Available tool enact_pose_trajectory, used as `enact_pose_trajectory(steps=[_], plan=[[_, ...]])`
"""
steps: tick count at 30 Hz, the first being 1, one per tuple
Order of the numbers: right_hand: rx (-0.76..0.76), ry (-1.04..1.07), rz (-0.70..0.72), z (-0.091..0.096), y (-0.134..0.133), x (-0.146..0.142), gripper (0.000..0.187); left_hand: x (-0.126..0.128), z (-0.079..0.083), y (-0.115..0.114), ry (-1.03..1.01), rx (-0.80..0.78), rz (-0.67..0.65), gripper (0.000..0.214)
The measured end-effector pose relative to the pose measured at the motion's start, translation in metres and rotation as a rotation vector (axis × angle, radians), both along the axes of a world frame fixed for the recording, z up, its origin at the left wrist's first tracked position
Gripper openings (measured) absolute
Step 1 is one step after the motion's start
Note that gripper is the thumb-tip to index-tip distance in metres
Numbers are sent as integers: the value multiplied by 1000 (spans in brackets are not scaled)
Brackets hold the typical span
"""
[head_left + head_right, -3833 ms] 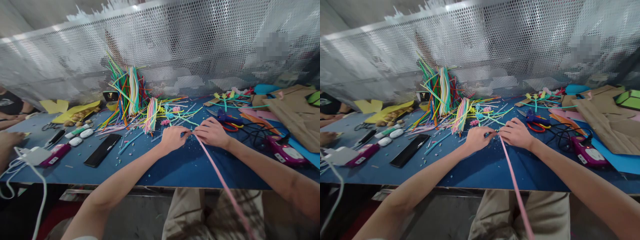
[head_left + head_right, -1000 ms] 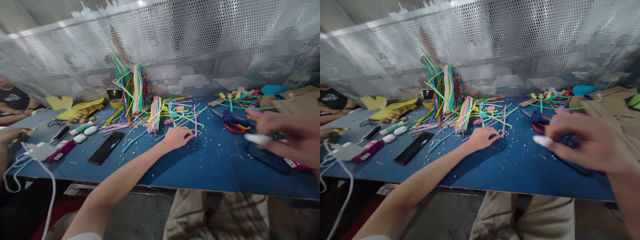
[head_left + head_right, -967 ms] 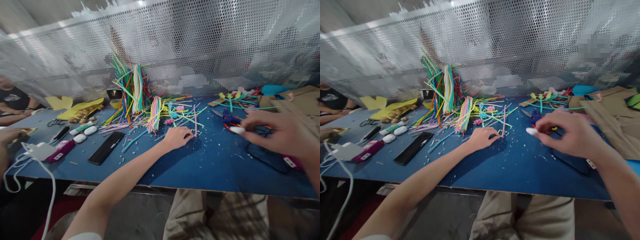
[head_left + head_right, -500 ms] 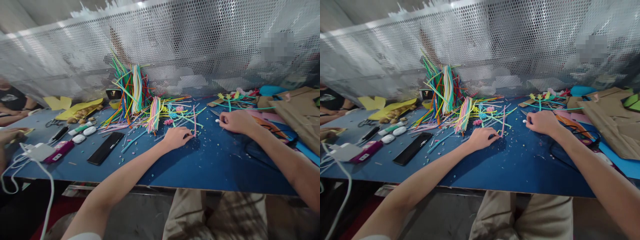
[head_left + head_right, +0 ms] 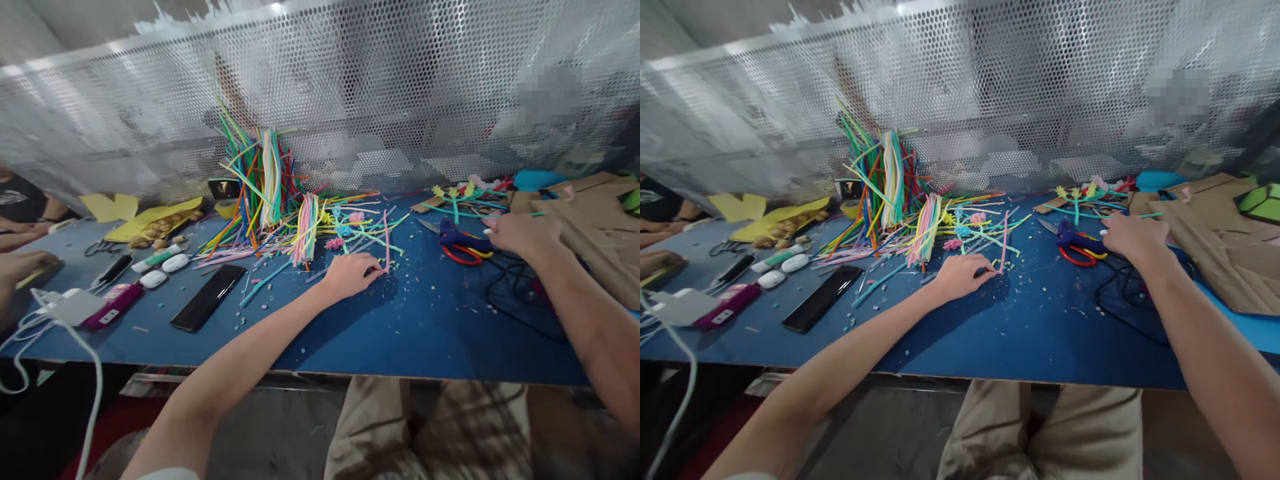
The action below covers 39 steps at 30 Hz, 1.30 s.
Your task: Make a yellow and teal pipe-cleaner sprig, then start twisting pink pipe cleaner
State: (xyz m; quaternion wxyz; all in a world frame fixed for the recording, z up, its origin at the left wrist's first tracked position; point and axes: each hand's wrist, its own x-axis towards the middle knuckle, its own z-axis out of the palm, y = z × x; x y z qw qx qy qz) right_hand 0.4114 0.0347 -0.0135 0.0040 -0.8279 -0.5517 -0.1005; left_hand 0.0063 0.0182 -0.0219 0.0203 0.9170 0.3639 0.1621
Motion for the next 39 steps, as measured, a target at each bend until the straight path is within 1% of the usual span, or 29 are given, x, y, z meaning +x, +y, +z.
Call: enact_pose_trajectory(steps=[3,5,7,8,9,11,12,13,14,16,18,19,21,24,29,32,34,36,39], plan=[[-21,55,-51,1,2,-3,39,0,-3,2,-22,2,-18,25],[-10,67,-44,6,-1,-9,41,0,-5,4,-52,10,-32,25],[24,80,4,14,-6,-23,40,-1,-5,5,-97,26,-40,25],[51,96,55,18,-10,-32,37,-1,-5,5,-119,40,-40,26],[133,151,169,21,-13,-44,36,-1,-3,4,-137,56,-40,26],[178,334,452,25,-20,-73,36,-2,0,3,-157,100,-43,26],[171,446,572,25,-23,-88,35,-2,2,2,-161,128,-45,27],[139,568,661,24,-25,-104,34,-2,4,0,-162,158,-46,27],[96,671,727,22,-28,-118,34,-2,5,-1,-161,188,-50,28],[43,824,805,17,-31,-142,34,-2,8,-3,-147,243,-63,29],[3,965,855,13,-33,-158,34,-1,9,-5,-118,289,-76,30],[-28,1032,850,10,-34,-163,34,-1,9,-5,-100,310,-80,31],[-50,1142,823,6,-35,-169,34,-1,8,-4,-64,352,-85,32],[-34,1236,768,-1,-35,-172,36,-2,7,-2,-11,411,-93,32],[-15,1308,723,-11,-34,-177,42,-2,6,0,48,498,-103,27],[2,1290,771,-14,-36,-180,43,-1,6,-1,78,522,-95,26],[64,1209,822,-15,-38,-180,40,-1,7,-2,89,512,-89,27],[153,1070,873,-15,-40,-180,36,-1,7,-3,83,476,-85,29],[281,858,965,-17,-41,-179,28,0,8,-6,30,372,-58,32]])
